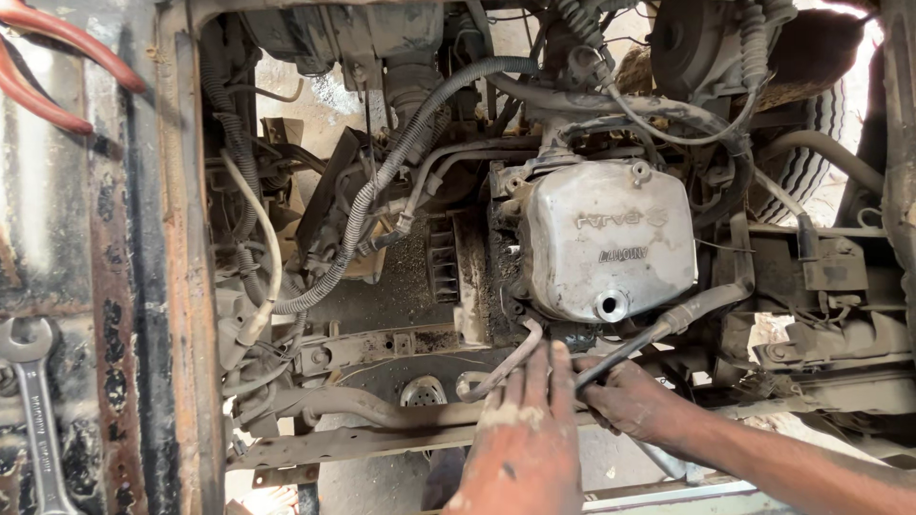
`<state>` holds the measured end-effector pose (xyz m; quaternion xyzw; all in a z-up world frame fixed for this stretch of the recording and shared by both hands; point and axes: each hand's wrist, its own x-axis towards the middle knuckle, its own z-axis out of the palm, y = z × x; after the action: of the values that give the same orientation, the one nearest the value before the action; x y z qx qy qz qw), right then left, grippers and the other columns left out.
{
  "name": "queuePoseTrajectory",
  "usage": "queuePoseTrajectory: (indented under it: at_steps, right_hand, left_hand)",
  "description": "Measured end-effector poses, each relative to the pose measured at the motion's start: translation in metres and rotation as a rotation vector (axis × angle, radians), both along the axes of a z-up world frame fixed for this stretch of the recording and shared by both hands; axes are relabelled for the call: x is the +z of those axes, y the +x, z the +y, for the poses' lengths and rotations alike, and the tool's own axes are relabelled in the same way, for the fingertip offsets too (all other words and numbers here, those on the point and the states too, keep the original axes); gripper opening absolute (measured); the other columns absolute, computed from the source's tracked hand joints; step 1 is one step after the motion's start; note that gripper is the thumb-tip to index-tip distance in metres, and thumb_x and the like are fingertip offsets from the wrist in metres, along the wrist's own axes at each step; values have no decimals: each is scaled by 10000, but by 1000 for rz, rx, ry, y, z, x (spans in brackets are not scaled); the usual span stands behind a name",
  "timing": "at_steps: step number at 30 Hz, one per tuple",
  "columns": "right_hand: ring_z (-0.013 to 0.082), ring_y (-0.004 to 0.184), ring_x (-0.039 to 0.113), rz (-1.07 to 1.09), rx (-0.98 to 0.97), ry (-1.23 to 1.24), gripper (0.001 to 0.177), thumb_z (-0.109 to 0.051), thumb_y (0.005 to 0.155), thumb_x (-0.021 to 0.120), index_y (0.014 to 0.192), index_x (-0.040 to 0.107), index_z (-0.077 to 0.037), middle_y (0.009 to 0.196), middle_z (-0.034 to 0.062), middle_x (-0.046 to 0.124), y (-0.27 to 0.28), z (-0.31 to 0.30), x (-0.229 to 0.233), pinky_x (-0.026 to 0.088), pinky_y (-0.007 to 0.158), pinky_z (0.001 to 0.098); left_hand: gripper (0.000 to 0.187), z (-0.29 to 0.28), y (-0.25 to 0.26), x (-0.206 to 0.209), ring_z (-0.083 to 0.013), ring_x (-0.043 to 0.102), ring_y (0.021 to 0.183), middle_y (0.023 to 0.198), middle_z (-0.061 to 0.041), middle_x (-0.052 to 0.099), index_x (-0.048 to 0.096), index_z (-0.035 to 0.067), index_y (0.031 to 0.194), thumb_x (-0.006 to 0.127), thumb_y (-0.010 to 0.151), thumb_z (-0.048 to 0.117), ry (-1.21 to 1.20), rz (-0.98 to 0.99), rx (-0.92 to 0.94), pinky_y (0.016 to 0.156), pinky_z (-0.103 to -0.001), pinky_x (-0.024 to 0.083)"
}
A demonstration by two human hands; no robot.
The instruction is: The person works on a vehicle engine, using a wrench to loosen bolts on a component and a pair of pliers to remove a hose clamp. The person then disconnects a hose from the engine part.
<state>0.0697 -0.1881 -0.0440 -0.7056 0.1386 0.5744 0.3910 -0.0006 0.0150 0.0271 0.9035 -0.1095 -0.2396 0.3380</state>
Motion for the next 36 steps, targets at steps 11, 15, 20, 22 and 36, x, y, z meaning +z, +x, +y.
queuePoseTrajectory:
  at_steps: [11, 15, 20, 22, 36]
  right_hand:
    - [108, 457, 459, -13, -62, 19, 232, -259, 962, 664, 996, 781, -61, 547, -5, 518, -5, 0, -9, 364, 413, 281]
    - [108, 443, 445, 21, -56, -18, 277, -314, 976, 648, 1003, 802, -85, 521, -12, 499, -1, 7, -2, 347, 411, 282]
    - [144, 493, 544, -133, 316, -146, 274, -315, 938, 663, 1048, 798, -104, 544, 40, 576, 14, 17, 31, 466, 489, 338]
    - [167, 561, 627, -185, 560, -282, 302, -370, 926, 659, 1084, 785, -146, 618, 48, 655, 20, 20, 60, 536, 589, 370]
    - [134, 399, 346, -939, -945, 973, 486, -275, 1045, 418, 585, 387, -124, 446, 4, 341, 4, 41, 142, 365, 501, 367]
  left_hand:
    - [351, -31, 25, -24, -177, 634, 878, 939, -60, 713, 668, 69, 1179, 518, 1030, 350, -469, 805, 1040, 827, -359, 513]
    - [381, -37, 23, -47, -141, 540, 768, 818, -17, 673, 729, 39, 990, 564, 1001, 382, -669, 775, 1168, 728, -315, 459]
    - [420, -28, 29, -27, -188, 591, 801, 832, -93, 673, 707, 75, 1067, 534, 1012, 455, -466, 970, 1148, 765, -356, 458]
    - [487, -23, 34, -19, -212, 631, 884, 910, -126, 690, 694, 49, 1098, 514, 1027, 496, -403, 1017, 1130, 833, -380, 468]
    - [478, -29, 28, -28, -323, 669, 1158, 1208, -199, 707, 607, 92, 1346, 465, 1034, 426, -340, 823, 1033, 1029, -438, 468]
